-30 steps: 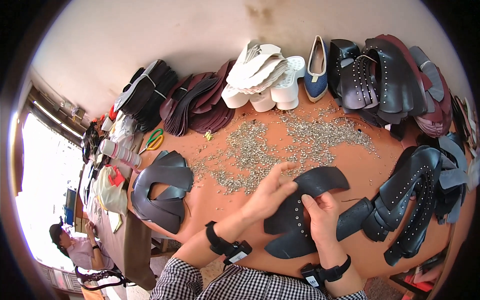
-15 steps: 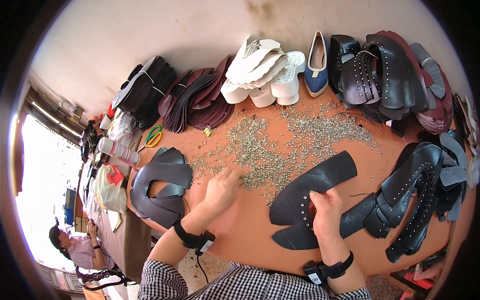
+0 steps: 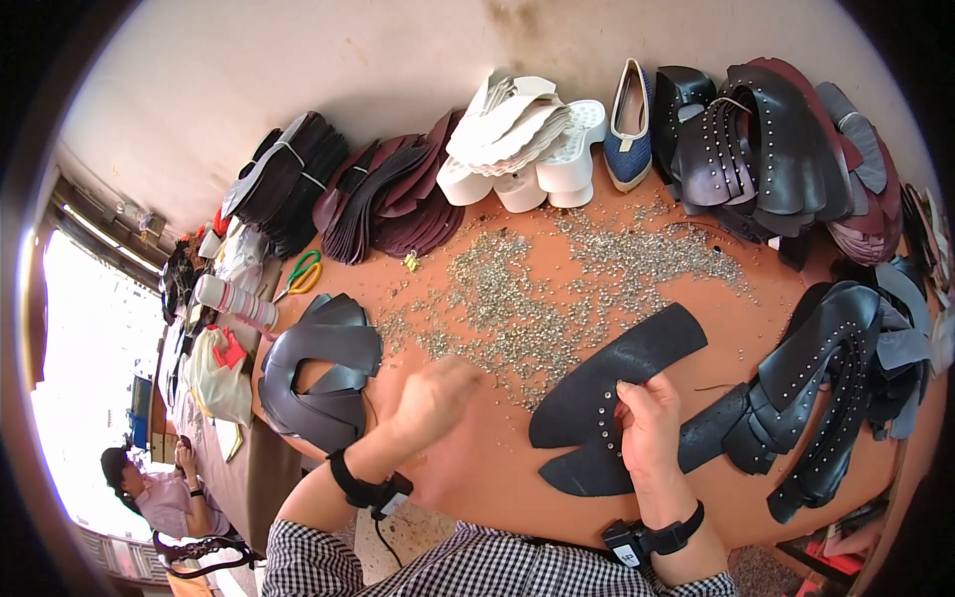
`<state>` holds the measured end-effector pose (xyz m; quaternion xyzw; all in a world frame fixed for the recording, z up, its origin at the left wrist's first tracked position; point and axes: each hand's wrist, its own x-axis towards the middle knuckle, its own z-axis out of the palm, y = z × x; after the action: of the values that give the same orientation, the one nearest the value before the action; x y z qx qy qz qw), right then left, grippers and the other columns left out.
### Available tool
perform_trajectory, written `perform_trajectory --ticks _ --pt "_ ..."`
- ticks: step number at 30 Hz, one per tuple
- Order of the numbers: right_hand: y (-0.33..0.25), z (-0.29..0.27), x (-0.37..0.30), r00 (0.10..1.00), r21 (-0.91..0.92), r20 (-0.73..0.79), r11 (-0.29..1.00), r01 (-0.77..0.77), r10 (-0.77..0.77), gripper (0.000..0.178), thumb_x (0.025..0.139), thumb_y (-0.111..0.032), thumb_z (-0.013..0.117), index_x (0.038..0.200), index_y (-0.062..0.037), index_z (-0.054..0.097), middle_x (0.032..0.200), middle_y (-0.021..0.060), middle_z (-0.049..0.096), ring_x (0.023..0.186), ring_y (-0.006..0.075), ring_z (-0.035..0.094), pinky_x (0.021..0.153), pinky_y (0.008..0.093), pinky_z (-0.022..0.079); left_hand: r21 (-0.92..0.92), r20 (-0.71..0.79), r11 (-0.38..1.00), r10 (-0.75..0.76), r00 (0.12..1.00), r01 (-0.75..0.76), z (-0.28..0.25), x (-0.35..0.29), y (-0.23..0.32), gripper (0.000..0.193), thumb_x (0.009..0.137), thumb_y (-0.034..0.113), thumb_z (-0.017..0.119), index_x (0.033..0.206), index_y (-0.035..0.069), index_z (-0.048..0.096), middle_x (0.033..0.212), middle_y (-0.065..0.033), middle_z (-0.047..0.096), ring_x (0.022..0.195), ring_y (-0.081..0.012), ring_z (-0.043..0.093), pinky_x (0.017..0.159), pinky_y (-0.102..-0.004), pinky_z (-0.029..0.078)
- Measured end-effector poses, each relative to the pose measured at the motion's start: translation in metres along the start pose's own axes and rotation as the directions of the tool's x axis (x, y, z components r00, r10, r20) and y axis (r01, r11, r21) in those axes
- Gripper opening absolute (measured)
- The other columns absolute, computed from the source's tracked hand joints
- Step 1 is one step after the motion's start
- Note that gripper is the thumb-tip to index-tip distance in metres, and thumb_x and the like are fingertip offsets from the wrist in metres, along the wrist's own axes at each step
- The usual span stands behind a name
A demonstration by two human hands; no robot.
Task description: The recorder is assembling leather shoe uppers by carefully aligning and pressing them together at a workbench in a factory setting.
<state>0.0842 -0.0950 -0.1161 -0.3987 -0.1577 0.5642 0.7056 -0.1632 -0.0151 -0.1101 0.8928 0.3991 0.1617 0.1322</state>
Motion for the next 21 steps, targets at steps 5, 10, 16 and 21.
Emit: perform_trajectory --ticks 5,10,16,21 --pt "0.006 -0.004 0.003 1.000 -0.006 0.010 1.000 -0.021 0.021 0.017 0.077 0.002 0.045 0.091 0.0005 0.056 0.076 0.0058 0.059 0.059 0.0109 0.056 0.054 0.0227 0.047 -0.089 0.010 0.972 -0.216 0.976 0.216 -0.012 0.008 -0.022 0.014 0.078 0.008 0.057 0.091 0.005 0.058 0.086 -0.0095 0.057 0.074 -0.0299 0.058 0.065 -0.0359 0.047" --pt "0.001 0.005 0.003 1.000 0.036 -0.005 0.999 -0.017 0.018 0.019 0.077 0.001 0.045 0.093 0.0009 0.055 0.078 0.0066 0.060 0.062 0.0117 0.057 0.056 0.0229 0.048 0.039 -0.120 0.997 0.069 0.990 -0.065 -0.003 0.005 -0.011 0.010 0.074 0.008 0.062 0.083 0.004 0.060 0.083 -0.0096 0.056 0.074 -0.0276 0.056 0.064 -0.0351 0.047" --pt "0.005 -0.011 0.007 1.000 0.041 0.022 0.999 -0.018 0.018 0.019 0.077 0.001 0.046 0.093 0.0008 0.056 0.080 0.0068 0.060 0.065 0.0125 0.058 0.059 0.0236 0.048 0.084 -0.109 0.996 0.033 0.994 -0.023 -0.017 -0.005 -0.033 0.010 0.070 0.005 0.064 0.078 0.004 0.060 0.079 -0.0084 0.056 0.071 -0.0259 0.056 0.063 -0.0344 0.046" --pt "0.003 -0.008 0.005 0.999 0.055 0.047 0.998 -0.020 0.018 0.019 0.077 0.001 0.046 0.093 0.0005 0.056 0.079 0.0062 0.060 0.065 0.0121 0.058 0.058 0.0235 0.048 -0.064 -0.092 0.996 -0.064 0.994 0.058 -0.019 -0.001 -0.021 0.006 0.072 0.005 0.060 0.078 0.004 0.060 0.073 -0.0088 0.055 0.071 -0.0260 0.055 0.062 -0.0350 0.045"
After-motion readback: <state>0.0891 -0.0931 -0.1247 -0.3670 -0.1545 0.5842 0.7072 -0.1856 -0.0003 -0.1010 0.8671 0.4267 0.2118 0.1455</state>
